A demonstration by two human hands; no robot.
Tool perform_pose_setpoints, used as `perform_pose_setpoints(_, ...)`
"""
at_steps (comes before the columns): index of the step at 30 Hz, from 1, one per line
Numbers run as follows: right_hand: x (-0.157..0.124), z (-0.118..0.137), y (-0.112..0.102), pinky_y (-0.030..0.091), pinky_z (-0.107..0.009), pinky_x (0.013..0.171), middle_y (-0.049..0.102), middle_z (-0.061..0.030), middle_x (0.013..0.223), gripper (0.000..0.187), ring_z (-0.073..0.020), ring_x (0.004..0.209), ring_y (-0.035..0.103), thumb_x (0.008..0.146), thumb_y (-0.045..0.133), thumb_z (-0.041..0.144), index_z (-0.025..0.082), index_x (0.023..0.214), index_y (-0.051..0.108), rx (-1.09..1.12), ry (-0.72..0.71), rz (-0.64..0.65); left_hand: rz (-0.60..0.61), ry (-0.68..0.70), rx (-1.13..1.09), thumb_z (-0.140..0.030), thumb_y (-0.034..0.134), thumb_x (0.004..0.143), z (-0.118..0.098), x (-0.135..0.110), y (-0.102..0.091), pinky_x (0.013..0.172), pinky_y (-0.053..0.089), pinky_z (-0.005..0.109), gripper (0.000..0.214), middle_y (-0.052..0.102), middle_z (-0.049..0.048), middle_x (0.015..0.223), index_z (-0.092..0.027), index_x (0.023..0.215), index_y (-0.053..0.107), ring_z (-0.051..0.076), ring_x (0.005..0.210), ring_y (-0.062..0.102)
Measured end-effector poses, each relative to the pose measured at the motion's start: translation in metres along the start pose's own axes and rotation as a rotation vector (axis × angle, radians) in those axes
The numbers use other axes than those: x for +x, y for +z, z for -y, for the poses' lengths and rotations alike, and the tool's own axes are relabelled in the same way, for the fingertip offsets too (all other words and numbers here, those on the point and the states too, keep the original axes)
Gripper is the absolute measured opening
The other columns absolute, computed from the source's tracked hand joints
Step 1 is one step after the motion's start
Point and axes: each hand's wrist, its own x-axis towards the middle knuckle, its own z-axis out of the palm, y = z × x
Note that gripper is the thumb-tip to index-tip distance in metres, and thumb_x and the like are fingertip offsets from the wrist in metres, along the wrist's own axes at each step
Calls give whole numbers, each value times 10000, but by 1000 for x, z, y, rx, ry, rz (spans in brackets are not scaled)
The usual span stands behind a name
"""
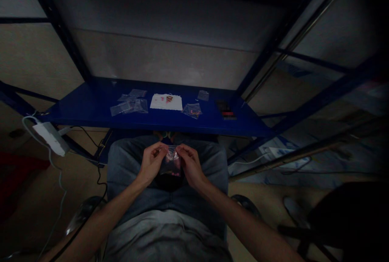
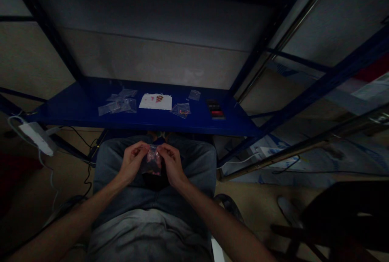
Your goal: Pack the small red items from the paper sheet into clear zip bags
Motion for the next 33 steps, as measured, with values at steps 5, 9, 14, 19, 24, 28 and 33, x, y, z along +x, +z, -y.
perform_pose_setpoints(5, 2, -9, -1, 338, -212, 462, 522, 24, 611, 334, -100, 498, 436, 861, 581, 482, 178, 723, 590, -48, 22, 145, 108, -10, 70, -367, 586, 850, 8, 7, -4, 555, 385, 200, 266, 549, -28, 591, -153, 694, 570, 109, 561, 514)
perform_pose_setpoints(9, 3, -6, -5, 339, -216, 479, 493, 33, 539, 365, -96, 473, 431, 876, 566, 470, 171, 668, 565, -129, -42, 172, 216, -3, 72, -379, 562, 866, 11, 8, -4, 561, 386, 204, 278, 549, -22, 609, -152, 705, 562, 112, 575, 516)
perform_pose_setpoints(14, 3, -2, -12, 351, -213, 468, 543, 28, 577, 331, -103, 473, 473, 879, 556, 482, 181, 741, 558, -134, 4, 241, 311, 26, 141, -369, 573, 866, 9, 8, -9, 594, 387, 209, 271, 560, -11, 628, -140, 722, 594, 119, 612, 520)
perform_pose_setpoints(19, 12, -9, -17, 290, -198, 420, 489, 56, 493, 350, -79, 400, 385, 848, 578, 509, 186, 724, 524, -153, -33, 226, 334, 11, 150, -397, 548, 884, 12, 6, -7, 606, 394, 225, 328, 588, 2, 601, -137, 701, 626, 133, 600, 543)
perform_pose_setpoints(24, 15, 6, -15, 324, -199, 397, 585, 25, 534, 286, -88, 376, 443, 802, 641, 431, 179, 719, 535, -254, -77, 200, 144, 64, 194, -386, 575, 872, 0, 3, -10, 647, 410, 244, 363, 620, 22, 589, -138, 617, 648, 154, 613, 567)
perform_pose_setpoints(28, 18, 36, -13, 381, -223, 434, 657, -10, 656, 138, -117, 435, 526, 824, 599, 313, 175, 807, 597, -375, -103, 322, 109, 115, 168, -367, 561, 889, -19, -1, -19, 718, 440, 251, 311, 669, 39, 714, -146, 711, 687, 173, 726, 612)
perform_pose_setpoints(33, 46, 70, 3, 409, -229, 583, 607, 9, 651, 97, -125, 599, 559, 853, 561, 225, 179, 783, 610, -587, -352, 300, 241, 28, -20, -369, 632, 844, -17, 4, -21, 741, 495, 285, 291, 715, 87, 929, -147, 1032, 649, 214, 854, 671)
